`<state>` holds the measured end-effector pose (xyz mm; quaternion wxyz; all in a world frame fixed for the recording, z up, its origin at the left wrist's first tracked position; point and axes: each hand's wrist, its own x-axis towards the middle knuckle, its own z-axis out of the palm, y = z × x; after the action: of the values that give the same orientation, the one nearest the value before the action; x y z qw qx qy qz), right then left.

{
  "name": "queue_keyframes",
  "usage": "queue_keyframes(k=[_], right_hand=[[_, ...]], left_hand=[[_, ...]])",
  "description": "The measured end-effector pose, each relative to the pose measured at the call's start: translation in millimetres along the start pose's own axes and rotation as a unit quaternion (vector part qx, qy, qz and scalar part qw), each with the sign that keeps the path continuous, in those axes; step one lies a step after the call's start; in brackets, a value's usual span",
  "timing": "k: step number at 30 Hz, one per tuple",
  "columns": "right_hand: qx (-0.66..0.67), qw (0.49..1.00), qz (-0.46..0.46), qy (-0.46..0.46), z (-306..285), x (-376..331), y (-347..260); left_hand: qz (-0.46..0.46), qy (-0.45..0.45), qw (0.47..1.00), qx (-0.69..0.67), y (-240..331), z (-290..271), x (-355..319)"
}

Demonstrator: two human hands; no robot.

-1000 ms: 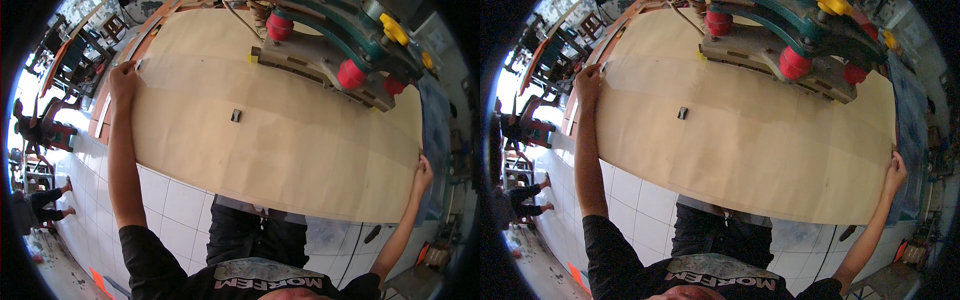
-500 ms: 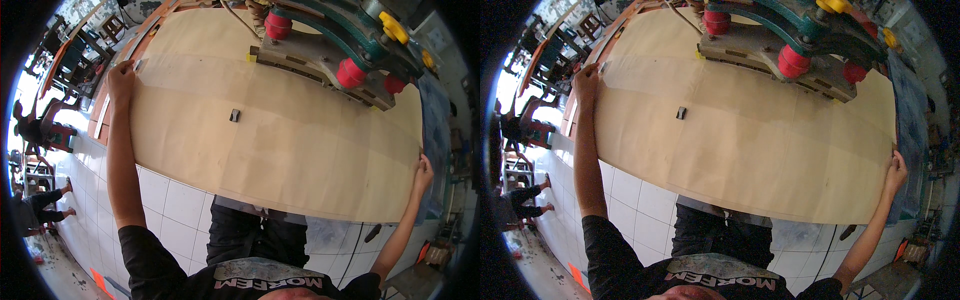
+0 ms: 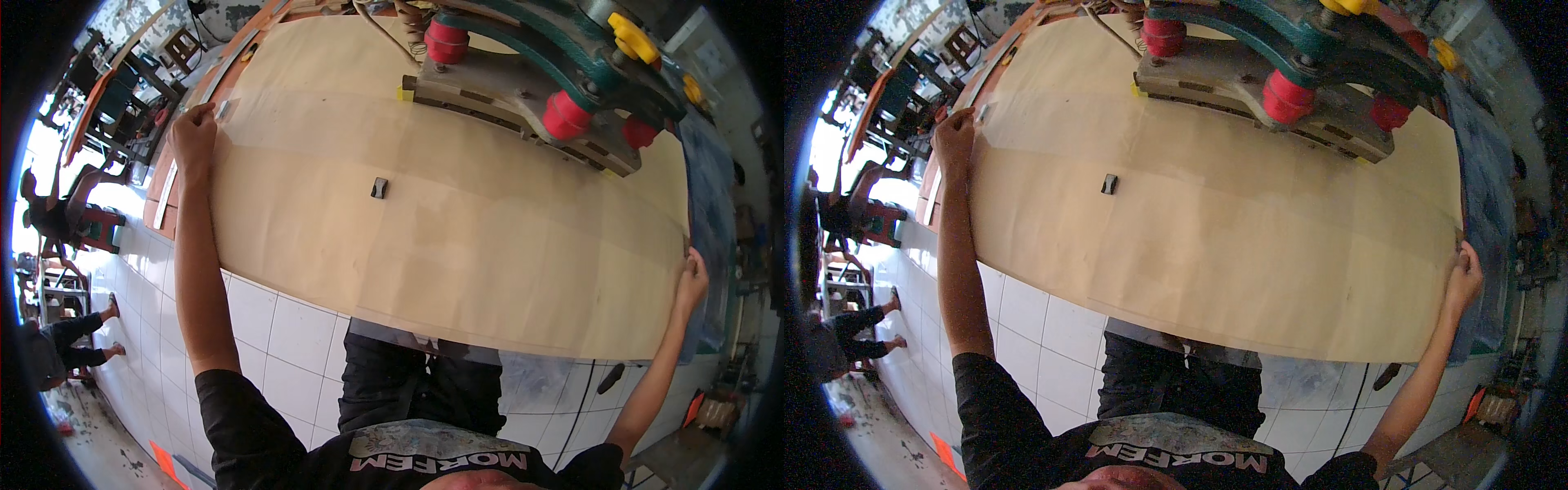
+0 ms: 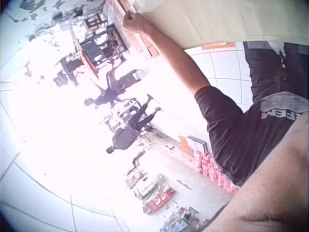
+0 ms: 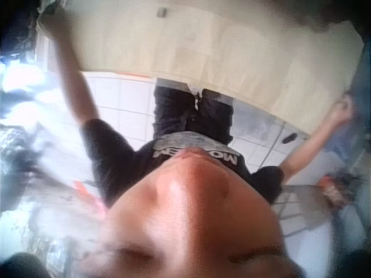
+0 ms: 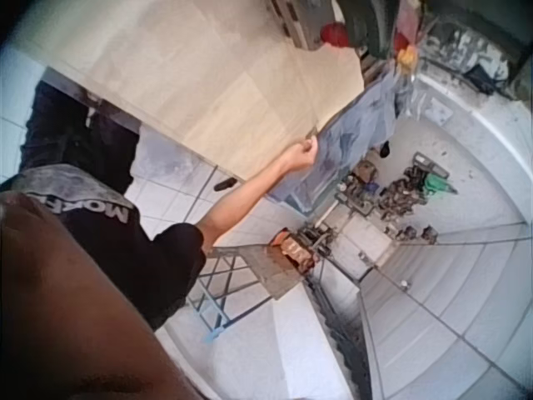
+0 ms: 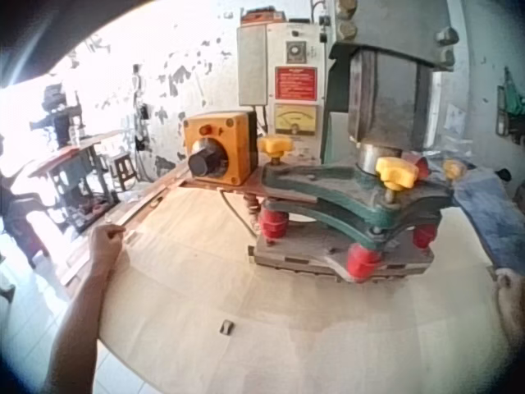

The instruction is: The person unfolds plastic sheeting, spreads it across the work surface, and smooths it flat by hand.

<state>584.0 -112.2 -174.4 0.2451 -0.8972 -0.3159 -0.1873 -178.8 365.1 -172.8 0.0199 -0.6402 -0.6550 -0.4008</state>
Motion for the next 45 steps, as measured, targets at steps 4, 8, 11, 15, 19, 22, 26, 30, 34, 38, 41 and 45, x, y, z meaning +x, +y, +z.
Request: queue_keyframes(k=[4, 8, 11, 15, 19, 22, 26, 30, 34, 38, 41, 45], right_hand=[[0.007, 1.000, 0.000, -0.002, -0.8, -1.6, -7.9], [0.018, 1.000, 0.009, -0.011, 1.7, 2.0, 1.2], [0.019, 1.000, 0.008, -0.009, 2.7, 0.7, 0.8], [0.012, 1.000, 0.026, -0.008, 4.0, -1.6, -4.4], [0.007, 1.000, 0.018, 0.002, 4.4, 1.4, 4.1], [0.007, 1.000, 0.015, 0.004, 4.8, 0.3, 2.4], [0.008, 1.000, 0.027, -0.001, 3.1, -1.7, -4.5], [0.005, 1.000, 0.022, 0.000, 3.0, 0.0, -0.2], [0.004, 1.000, 0.023, -0.015, 1.8, -0.1, -3.8], [0.001, 0.999, 0.029, -0.016, 2.3, 0.6, -0.1], [0.009, 0.999, 0.028, -0.015, 2.6, -0.1, -2.1], [0.005, 1.000, 0.025, -0.014, 1.3, -0.5, -0.3]], left_hand=[[0.014, 0.003, 1.000, 0.005, -3.6, 1.1, 1.2], [0.032, 0.019, 0.999, 0.011, -8.2, 5.5, 2.5], [0.041, 0.023, 0.999, 0.005, -12.9, 6.5, 3.7], [0.034, 0.020, 0.999, 0.000, -14.5, 6.8, 5.4], [0.037, 0.018, 0.999, 0.006, -13.3, 9.0, 7.0], [0.037, 0.022, 0.999, 0.000, -12.1, 6.7, 5.6], [0.028, 0.032, 0.999, -0.007, -11.3, 2.5, 2.6], [0.021, 0.042, 0.999, -0.015, -11.0, 4.7, 2.5], [0.033, 0.034, 0.999, -0.017, -14.9, 5.0, 5.7], [0.050, 0.039, 0.998, -0.012, -12.1, 7.4, 5.8], [0.083, 0.041, 0.996, 0.020, -17.3, 7.2, 9.7], [0.037, 0.014, 0.999, 0.020, -11.3, 7.3, 6.4]])
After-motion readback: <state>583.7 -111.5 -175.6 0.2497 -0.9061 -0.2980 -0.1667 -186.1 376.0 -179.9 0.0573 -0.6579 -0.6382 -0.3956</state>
